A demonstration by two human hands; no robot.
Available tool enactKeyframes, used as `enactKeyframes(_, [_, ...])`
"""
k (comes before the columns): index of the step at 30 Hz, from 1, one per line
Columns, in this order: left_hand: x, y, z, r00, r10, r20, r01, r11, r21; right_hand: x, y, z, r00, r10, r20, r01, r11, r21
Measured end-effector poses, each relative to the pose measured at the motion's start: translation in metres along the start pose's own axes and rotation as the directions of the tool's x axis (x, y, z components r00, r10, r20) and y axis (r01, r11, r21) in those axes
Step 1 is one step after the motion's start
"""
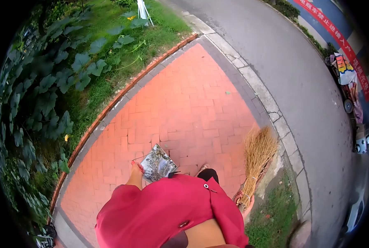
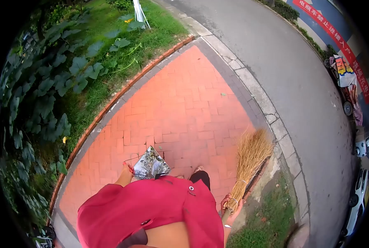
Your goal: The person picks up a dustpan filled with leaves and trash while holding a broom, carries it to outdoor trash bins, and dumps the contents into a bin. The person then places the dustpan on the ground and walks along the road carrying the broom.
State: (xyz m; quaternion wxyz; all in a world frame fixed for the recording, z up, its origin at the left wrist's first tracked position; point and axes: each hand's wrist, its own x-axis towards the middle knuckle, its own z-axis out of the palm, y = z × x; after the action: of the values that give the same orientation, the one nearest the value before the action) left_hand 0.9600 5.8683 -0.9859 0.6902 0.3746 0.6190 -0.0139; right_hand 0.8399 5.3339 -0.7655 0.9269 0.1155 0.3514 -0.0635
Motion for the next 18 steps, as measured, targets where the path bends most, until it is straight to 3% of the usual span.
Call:
enactKeyframes(3, [0.02,0.007,0.059,0.999,-0.039,0.028,0.041,0.995,-0.091,0.068,-0.026,0.042,1.0,-0.012,0.023,0.012,1.0,0.007])
enactKeyframes(9, [0.022,0.029,0.192,0.999,-0.003,0.045,0.011,0.987,-0.159,0.216,-0.057,0.163,0.988,0.153,-0.015,-0.153,0.988,-0.029])
enactKeyframes(18, [0.003,0.096,0.397,0.999,0.033,-0.043,-0.043,0.968,-0.249,0.403,-0.056,0.341,0.973,0.223,-0.051,-0.228,0.92,-0.319])
